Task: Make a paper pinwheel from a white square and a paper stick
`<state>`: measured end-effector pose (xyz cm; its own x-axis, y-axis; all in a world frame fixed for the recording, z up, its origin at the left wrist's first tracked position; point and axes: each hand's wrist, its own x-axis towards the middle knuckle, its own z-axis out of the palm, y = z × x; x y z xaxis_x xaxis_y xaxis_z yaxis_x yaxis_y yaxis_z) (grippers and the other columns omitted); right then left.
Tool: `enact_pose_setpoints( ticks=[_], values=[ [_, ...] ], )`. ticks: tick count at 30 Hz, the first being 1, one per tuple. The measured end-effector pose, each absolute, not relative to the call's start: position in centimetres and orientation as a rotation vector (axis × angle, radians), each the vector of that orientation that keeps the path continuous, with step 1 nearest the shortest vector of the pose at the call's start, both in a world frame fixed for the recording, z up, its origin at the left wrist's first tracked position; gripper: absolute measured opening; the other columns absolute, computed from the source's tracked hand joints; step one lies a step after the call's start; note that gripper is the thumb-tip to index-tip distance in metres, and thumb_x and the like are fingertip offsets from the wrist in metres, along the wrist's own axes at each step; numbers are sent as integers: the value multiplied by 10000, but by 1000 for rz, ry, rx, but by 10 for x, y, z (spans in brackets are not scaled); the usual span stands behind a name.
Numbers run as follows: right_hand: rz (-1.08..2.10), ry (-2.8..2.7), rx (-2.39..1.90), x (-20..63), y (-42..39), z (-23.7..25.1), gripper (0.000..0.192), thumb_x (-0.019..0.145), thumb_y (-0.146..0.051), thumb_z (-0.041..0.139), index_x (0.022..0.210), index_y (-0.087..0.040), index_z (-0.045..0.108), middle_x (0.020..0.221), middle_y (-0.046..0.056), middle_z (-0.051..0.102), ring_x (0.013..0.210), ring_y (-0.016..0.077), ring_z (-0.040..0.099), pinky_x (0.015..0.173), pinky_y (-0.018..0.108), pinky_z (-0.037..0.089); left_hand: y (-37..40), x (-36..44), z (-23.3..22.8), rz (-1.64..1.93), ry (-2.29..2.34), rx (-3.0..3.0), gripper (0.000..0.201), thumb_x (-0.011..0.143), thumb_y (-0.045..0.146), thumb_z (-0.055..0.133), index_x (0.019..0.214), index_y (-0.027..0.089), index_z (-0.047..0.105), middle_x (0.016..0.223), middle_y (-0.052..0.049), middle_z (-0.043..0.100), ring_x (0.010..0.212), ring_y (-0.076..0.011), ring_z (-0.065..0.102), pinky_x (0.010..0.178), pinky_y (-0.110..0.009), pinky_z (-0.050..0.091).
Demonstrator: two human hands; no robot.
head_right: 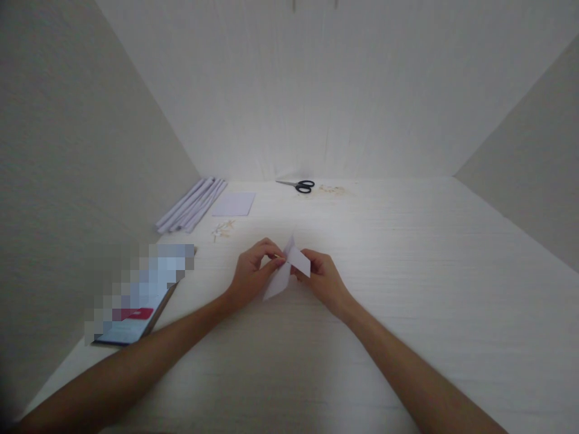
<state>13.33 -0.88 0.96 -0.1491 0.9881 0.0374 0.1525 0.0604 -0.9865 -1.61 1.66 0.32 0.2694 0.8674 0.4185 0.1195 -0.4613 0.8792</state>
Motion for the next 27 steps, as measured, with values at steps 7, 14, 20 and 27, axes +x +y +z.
enact_pose_setpoints(
  ticks=[7, 14, 20, 27],
  values=[
    [1223, -1488, -1167, 134, -9, 10, 63, 657, -174, 500, 596, -157, 508, 549, -35, 452, 519, 88, 401, 499, 220, 320, 14, -17, 1, 1227, 899, 1715, 44, 692, 166, 589, 656, 160, 612, 643, -2, 525, 627, -106, 480, 597, -244, 379],
    [1262, -1463, -1103, 137, -7, 0, 83, 672, -211, 493, 612, -154, 502, 519, -42, 423, 496, 85, 392, 480, 221, 311, 15, -13, 2, 1175, 921, 1612, 114, 677, 237, 603, 602, 151, 610, 594, 12, 522, 583, -94, 476, 567, -232, 364],
    [1298, -1343, -1010, 137, -4, -6, 87, 645, -244, 509, 621, -163, 488, 508, -52, 412, 464, 74, 372, 446, 213, 293, 13, -5, 5, 1116, 1015, 1405, 152, 626, 275, 637, 576, 137, 599, 553, 23, 545, 549, -86, 473, 547, -221, 357],
    [1303, -1338, -967, 138, -4, -4, 100, 628, -247, 512, 583, -170, 467, 477, -57, 401, 444, 73, 362, 433, 213, 281, 11, -5, 6, 1090, 1084, 1426, 182, 624, 302, 639, 599, 130, 586, 534, 15, 556, 505, -83, 478, 499, -210, 352]
  ],
)
